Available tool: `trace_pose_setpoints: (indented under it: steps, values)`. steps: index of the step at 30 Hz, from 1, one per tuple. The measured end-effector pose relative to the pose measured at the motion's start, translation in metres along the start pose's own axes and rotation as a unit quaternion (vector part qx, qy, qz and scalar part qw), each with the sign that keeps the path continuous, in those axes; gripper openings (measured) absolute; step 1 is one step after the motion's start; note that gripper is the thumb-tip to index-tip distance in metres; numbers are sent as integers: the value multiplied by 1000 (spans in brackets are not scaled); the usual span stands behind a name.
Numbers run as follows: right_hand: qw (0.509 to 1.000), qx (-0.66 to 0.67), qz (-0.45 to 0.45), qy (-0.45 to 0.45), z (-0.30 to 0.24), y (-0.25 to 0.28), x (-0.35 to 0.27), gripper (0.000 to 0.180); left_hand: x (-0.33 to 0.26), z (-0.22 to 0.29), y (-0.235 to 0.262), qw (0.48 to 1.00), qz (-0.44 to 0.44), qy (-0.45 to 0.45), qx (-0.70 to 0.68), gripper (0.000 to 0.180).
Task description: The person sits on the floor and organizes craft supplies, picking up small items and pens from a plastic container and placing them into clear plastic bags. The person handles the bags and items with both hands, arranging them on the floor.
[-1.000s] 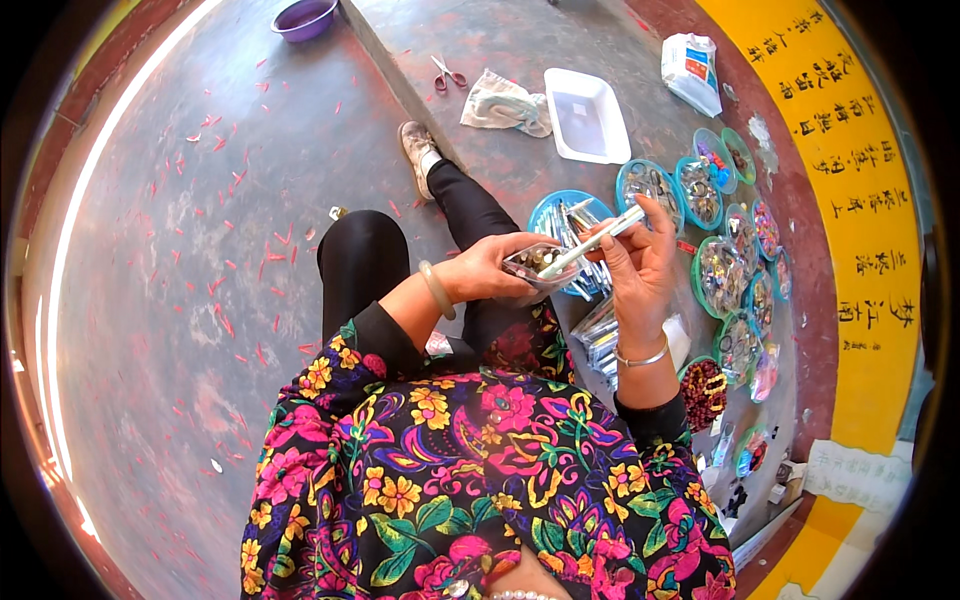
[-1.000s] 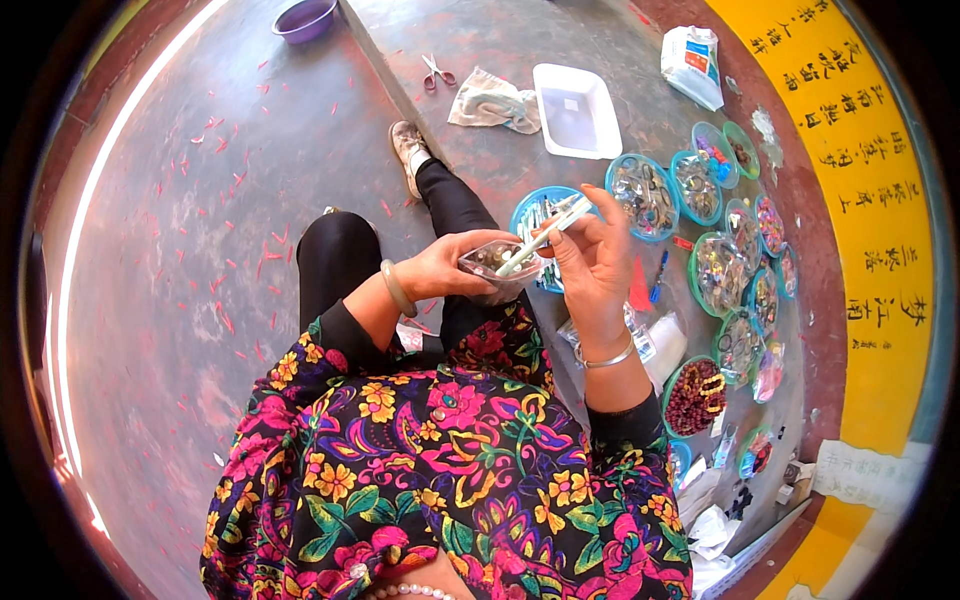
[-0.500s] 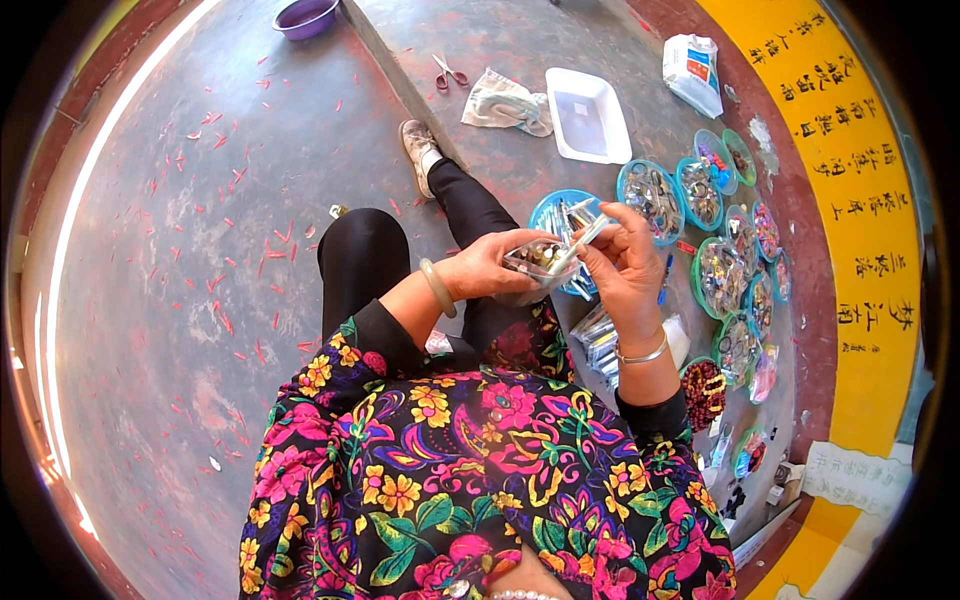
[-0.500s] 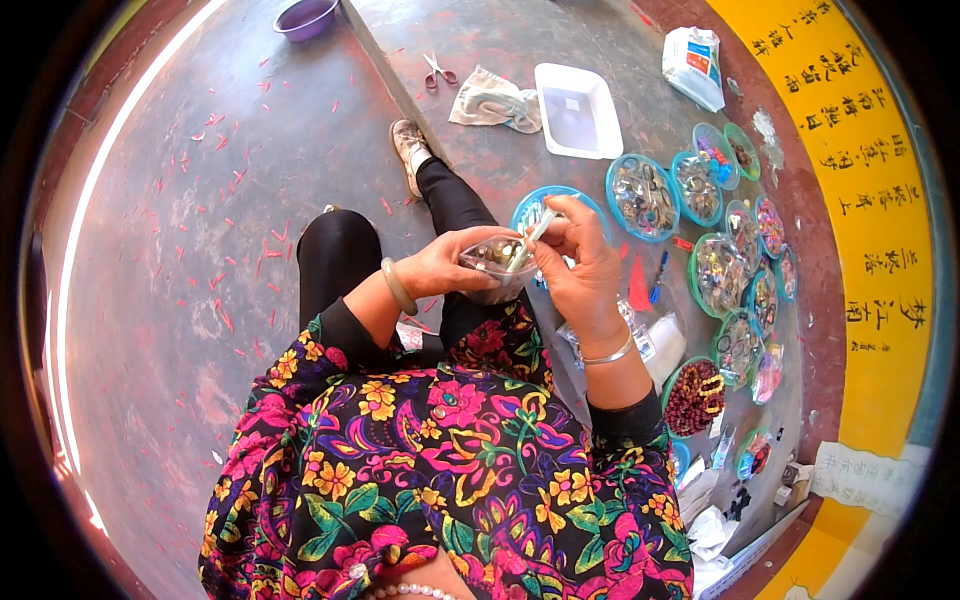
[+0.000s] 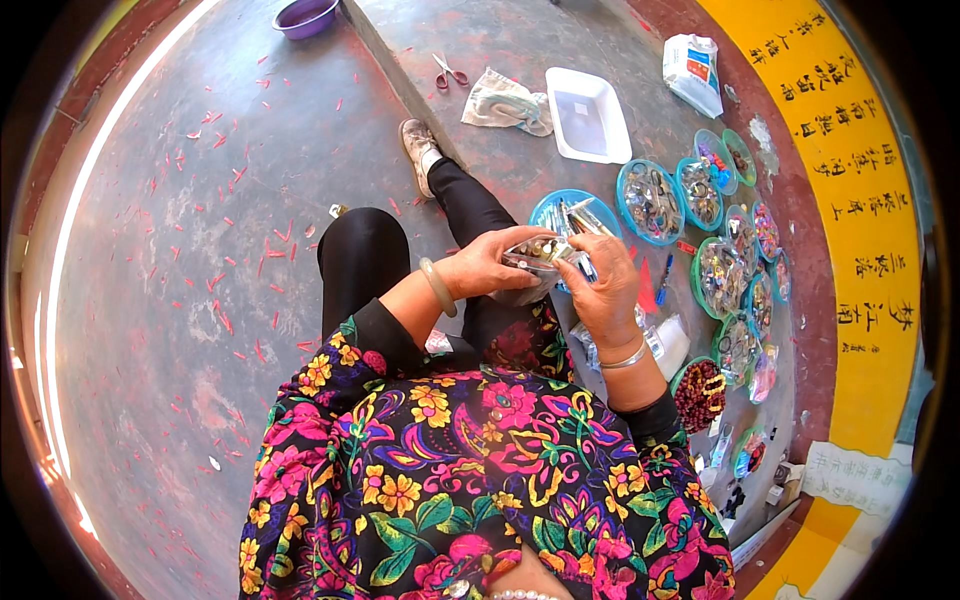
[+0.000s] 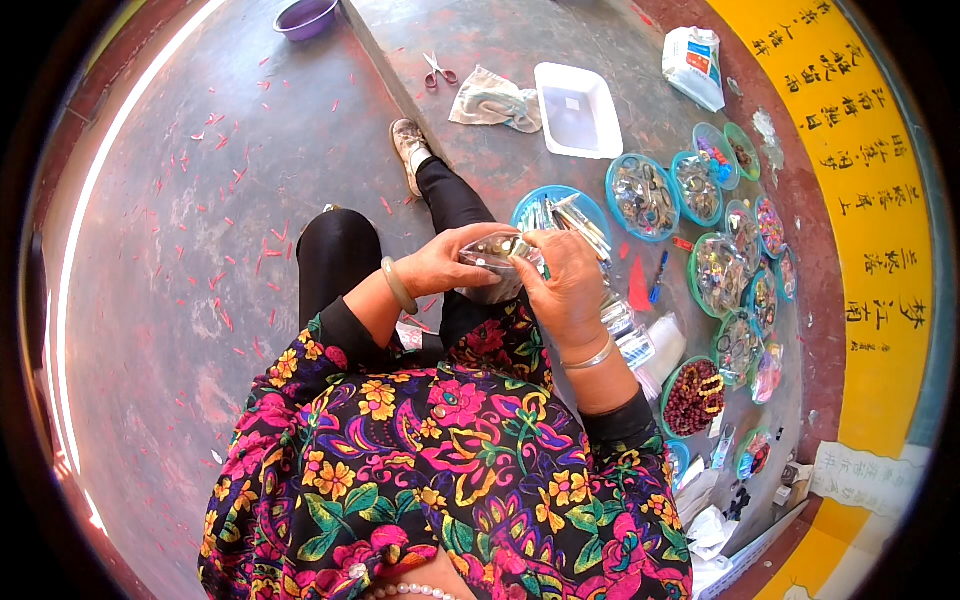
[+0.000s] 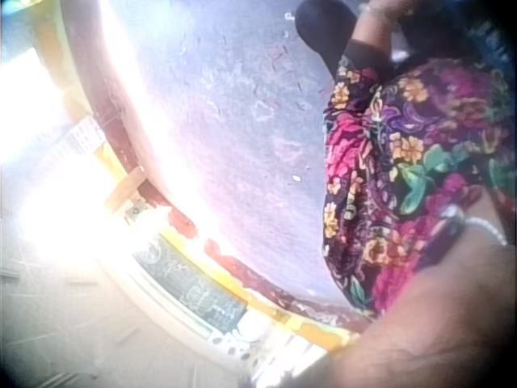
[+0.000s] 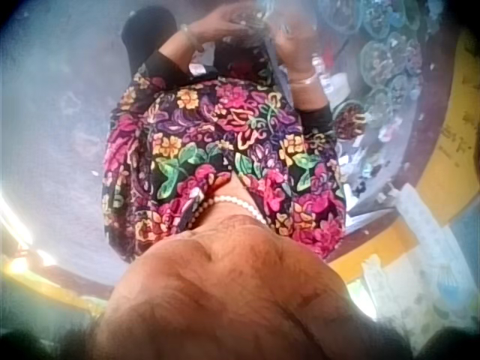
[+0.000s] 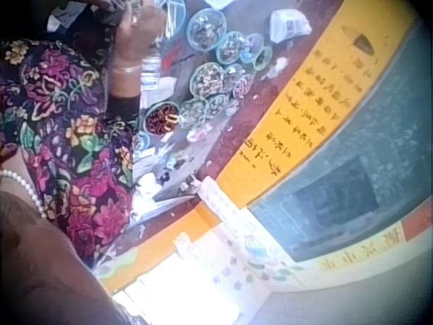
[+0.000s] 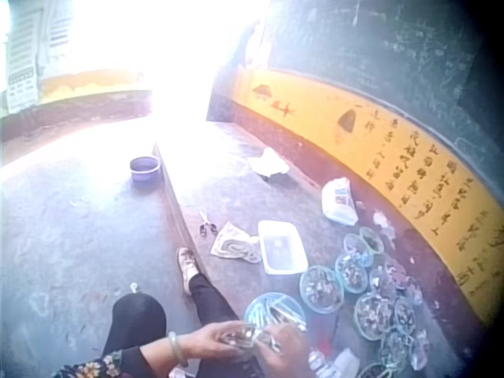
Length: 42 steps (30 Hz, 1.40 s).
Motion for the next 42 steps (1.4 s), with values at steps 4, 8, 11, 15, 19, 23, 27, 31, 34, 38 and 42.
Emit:
trace_pose_setpoints:
  steps: [4, 8, 11, 15, 19, 23, 27, 31, 34, 38, 42]
  values:
    - [999, -25, 15, 29, -6, -1, -2, 20, 1, -2, 1, 1000, -2, -9, -4, 63]
    - [998, -45, 29, 27, -6, 0, -3, 16, 0, -2, 1, 1000, 0, -6, -10, 63]
    - [997, -76, 30, 8, -5, 3, -3, 14, 0, -3, 0, 1000, 4, 1, -16, 63]
    - [998, -62, 1, 11, -7, 6, 1, 12, 0, -5, 1, 1000, 4, -2, -29, 63]
    - [999, -13, -45, 16, -7, 11, 11, 11, 1, -3, 4, 1000, 0, -12, 7, 63]
    - [997, -23, -74, 22, -11, 7, 16, 11, 1, -4, 2, 1000, -1, -18, -12, 62]
    - [995, -40, -77, 56, -9, -3, 9, 12, 2, -6, 4, 1000, 4, -16, -10, 61]
    - [994, -63, -51, 80, -16, -3, 8, 18, 1, -8, 7, 1000, 15, -25, -4, 61]
    - [996, -40, -43, 69, -12, 1, 4, 22, 1, -4, 5, 1000, 15, -25, -1, 61]
    - [996, -36, -56, 52, -10, 1, -3, 24, 2, 1, 2, 1000, 13, -24, 14, 58]
    - [999, -24, -27, 6, -7, 2, -6, 25, 1, -1, 4, 999, 14, -24, 27, 57]
Point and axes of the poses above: each hand's wrist, its own x-axis towards the middle knuckle, its own y-axis out of the back of the hand, z = x × y, the point moved 5 cm from there along x, towards the middle knuckle, and after that the axes turned 9 degrees about -y, right-handed, at the moved point
